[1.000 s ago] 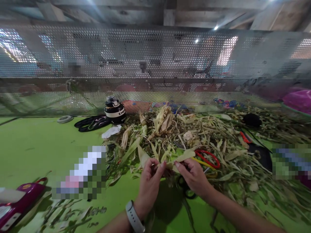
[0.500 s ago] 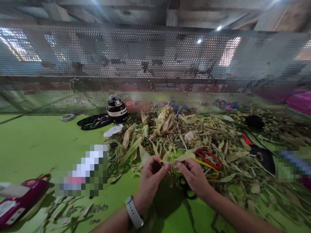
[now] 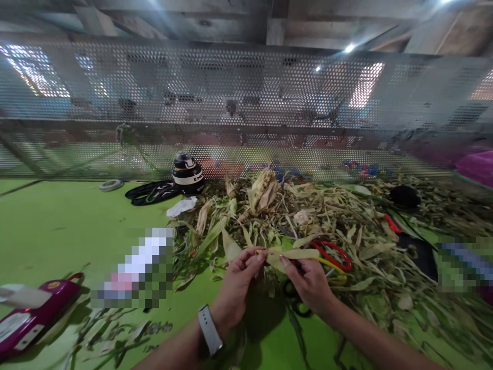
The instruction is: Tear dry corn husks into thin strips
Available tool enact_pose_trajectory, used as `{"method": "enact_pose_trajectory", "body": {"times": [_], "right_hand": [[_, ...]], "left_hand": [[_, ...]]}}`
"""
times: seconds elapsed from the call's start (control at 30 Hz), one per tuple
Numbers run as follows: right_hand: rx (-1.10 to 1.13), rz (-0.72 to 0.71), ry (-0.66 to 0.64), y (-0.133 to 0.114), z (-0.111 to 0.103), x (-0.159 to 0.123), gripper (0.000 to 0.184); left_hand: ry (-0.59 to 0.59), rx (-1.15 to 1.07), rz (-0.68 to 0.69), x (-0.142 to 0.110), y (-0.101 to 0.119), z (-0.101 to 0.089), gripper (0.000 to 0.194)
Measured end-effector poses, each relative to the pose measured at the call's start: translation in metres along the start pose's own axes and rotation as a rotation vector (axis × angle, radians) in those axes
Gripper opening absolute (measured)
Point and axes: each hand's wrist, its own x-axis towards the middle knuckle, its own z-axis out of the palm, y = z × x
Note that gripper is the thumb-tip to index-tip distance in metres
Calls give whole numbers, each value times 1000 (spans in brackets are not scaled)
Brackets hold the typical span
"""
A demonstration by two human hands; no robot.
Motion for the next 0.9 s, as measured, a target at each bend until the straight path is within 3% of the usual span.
{"method": "enact_pose_trajectory", "body": {"times": [0.13, 0.27, 0.33, 0.4, 0.5, 0.57, 0.67, 0.73, 0.8, 0.9], "right_hand": [[-43, 123, 28, 10, 2, 3, 27], [-165, 259, -182, 10, 1, 1, 41], [-351, 180, -228, 1, -3, 0, 44], [-551, 39, -164, -10, -9, 0, 40], [-676, -189, -30, -22, -22, 6, 27], [-633, -268, -78, -23, -30, 12, 23], [-477, -178, -346, -17, -38, 21, 25], [-357, -75, -459, -12, -41, 24, 27], [-298, -41, -434, -10, -41, 26, 26], [-356, -138, -333, -9, -40, 25, 24]], "left_hand": [[-23, 26, 66, 1, 2, -1, 29], [-12, 271, 270, 4, 4, -5, 25], [-6, 357, 345, 6, 4, -7, 23], [-30, 412, 370, 6, 4, -8, 22], [-134, 437, 333, 1, 4, -6, 21], [-199, 422, 284, -3, 4, -5, 21], [-247, 402, 227, -6, 5, -3, 25], [-251, 399, 201, -5, 5, -3, 27], [-250, 417, 172, -3, 5, -3, 30], [-270, 451, 119, 1, 4, -4, 25]]}}
